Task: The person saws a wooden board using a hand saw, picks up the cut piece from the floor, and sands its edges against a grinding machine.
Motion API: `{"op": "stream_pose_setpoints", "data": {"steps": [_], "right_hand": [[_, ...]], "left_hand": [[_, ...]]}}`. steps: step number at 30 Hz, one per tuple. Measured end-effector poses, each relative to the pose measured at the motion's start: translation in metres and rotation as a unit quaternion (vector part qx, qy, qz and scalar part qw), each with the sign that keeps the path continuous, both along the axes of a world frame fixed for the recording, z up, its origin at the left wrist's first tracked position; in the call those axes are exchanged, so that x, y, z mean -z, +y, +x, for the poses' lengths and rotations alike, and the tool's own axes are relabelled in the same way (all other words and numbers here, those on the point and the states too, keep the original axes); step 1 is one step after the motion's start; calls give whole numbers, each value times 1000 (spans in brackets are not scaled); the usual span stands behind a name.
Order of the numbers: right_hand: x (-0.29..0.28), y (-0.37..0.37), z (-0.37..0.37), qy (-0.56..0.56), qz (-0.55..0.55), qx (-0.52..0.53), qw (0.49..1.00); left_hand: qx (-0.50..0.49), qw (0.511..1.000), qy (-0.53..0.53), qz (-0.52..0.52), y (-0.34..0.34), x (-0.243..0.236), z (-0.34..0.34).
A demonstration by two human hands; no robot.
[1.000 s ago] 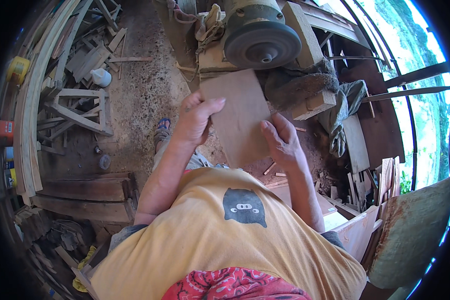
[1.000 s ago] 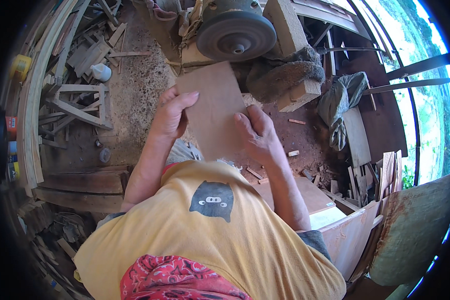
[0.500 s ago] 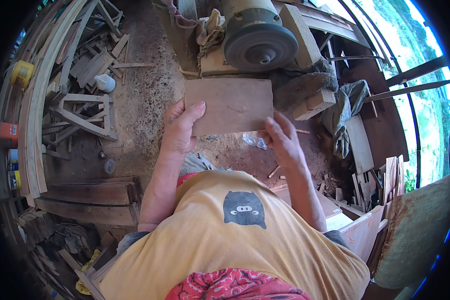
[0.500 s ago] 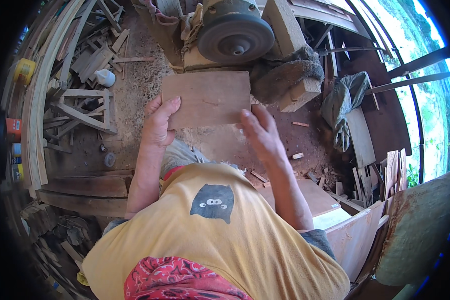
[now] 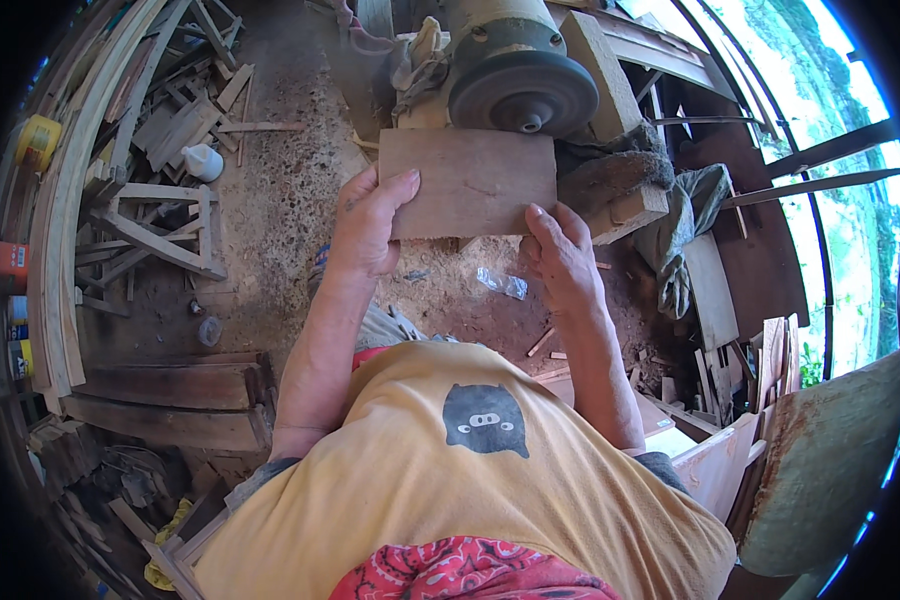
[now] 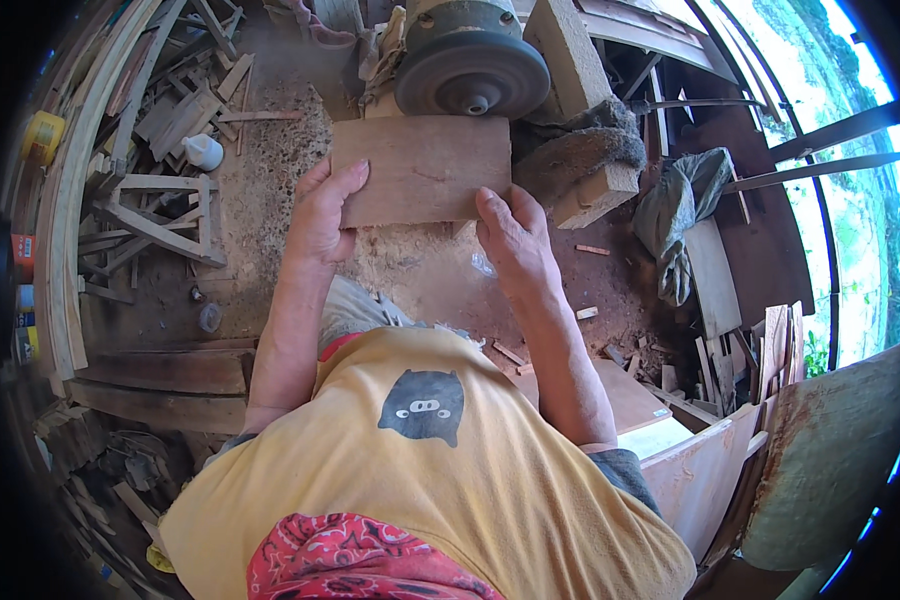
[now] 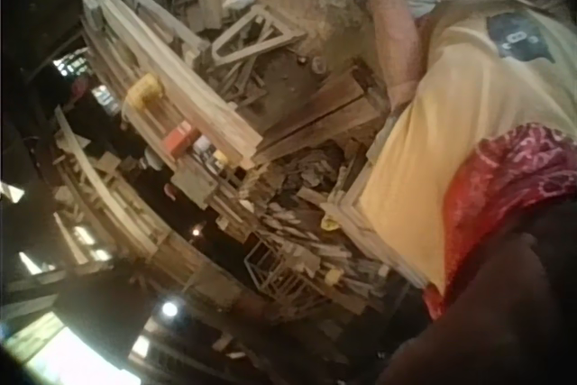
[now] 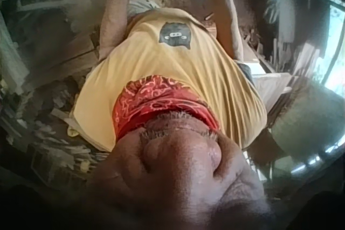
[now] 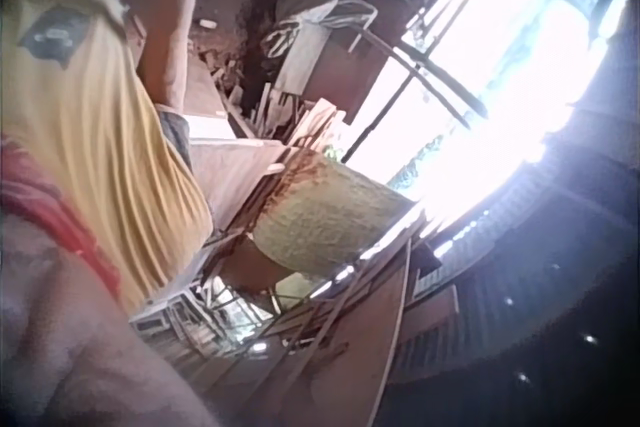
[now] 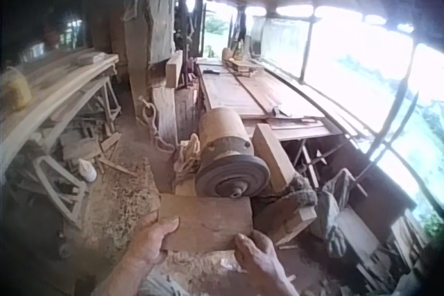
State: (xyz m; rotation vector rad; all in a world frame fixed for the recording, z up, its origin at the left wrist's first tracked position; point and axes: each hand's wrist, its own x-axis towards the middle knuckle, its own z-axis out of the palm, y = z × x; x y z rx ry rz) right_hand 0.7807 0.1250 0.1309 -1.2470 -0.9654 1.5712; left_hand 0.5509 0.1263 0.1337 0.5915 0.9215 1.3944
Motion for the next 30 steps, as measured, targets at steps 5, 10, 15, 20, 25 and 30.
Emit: {"op": "stream_pose_setpoints", "data": {"steps": [5, 10, 15, 20, 25, 30], "right_hand": [[-4, 2, 3, 54, -27, -8, 998], [-8, 3, 4, 42, -30, 3, 999], [-7, 5, -8, 34, -5, -15, 999], [-10, 4, -8, -68, 24, -29, 997], [-16, 5, -2, -53, 0, -23, 998], [-16, 5, -12, -41, 15, -5, 999]], "left_hand": [[-11, 999, -11, -36, -1, -1, 4], [-14, 999, -11, -35, -2, -3, 8], [-35, 998, -4, -42, -9, -1, -1], [-46, 998, -6, -45, -13, 0, -2], [-42, 998, 2, -43, -10, 1, 5], [-55, 997, -9, -44, -12, 6, 1]]}}
